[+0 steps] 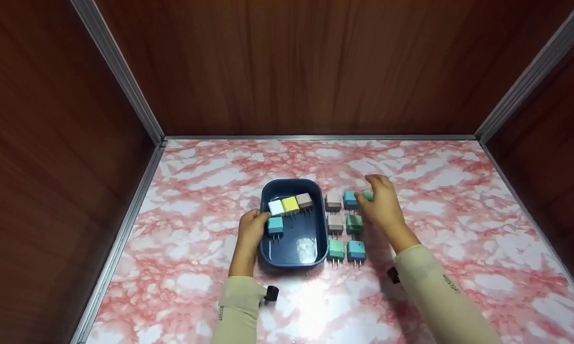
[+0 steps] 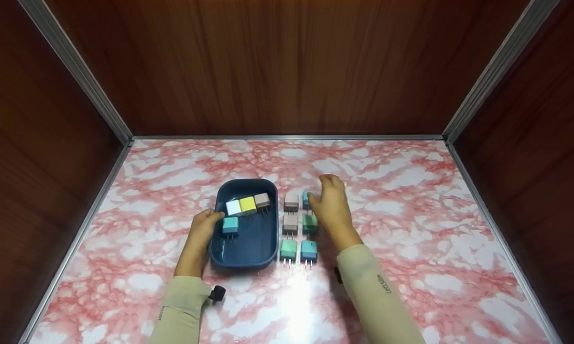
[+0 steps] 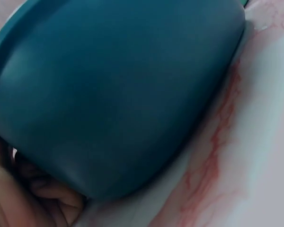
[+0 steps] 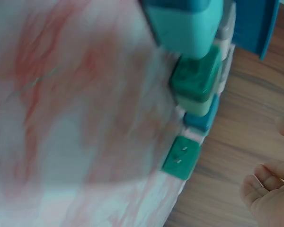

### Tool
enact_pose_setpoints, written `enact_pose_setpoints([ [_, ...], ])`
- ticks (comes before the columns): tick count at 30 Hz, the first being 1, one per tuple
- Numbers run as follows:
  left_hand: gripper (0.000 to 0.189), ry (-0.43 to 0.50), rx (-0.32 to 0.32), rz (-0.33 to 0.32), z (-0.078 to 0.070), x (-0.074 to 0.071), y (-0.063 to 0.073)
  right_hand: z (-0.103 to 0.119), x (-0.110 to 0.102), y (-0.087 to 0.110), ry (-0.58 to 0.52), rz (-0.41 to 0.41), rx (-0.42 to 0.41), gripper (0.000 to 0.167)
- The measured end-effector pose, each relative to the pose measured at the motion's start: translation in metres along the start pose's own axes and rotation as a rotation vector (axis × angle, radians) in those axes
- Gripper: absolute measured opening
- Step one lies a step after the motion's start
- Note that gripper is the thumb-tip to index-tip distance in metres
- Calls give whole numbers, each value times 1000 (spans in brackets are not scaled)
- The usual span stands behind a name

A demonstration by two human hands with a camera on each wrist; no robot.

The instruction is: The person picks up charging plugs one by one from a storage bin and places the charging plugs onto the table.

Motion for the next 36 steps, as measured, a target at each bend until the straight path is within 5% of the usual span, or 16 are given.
enact_pose_setpoints([
  [11,41,94,37,8,2,0,-3,49,6,11,-51,-15,-79,56],
  [25,40,59,38,5,1,1,-1,121,43,39,-104,57,-147,55],
  [36,39,64,51,14,3,0,-3,154,85,51,-62,243,-170,52],
])
Point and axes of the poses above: each hand's wrist, its own y-axis away from the middle knuckle, its own x-axis out of the palm, z = x × y, the point moved 4 cm from there along -y, towards the middle knuckle, and after that the axes turned 11 degrees about y, right-handed, at the moved point
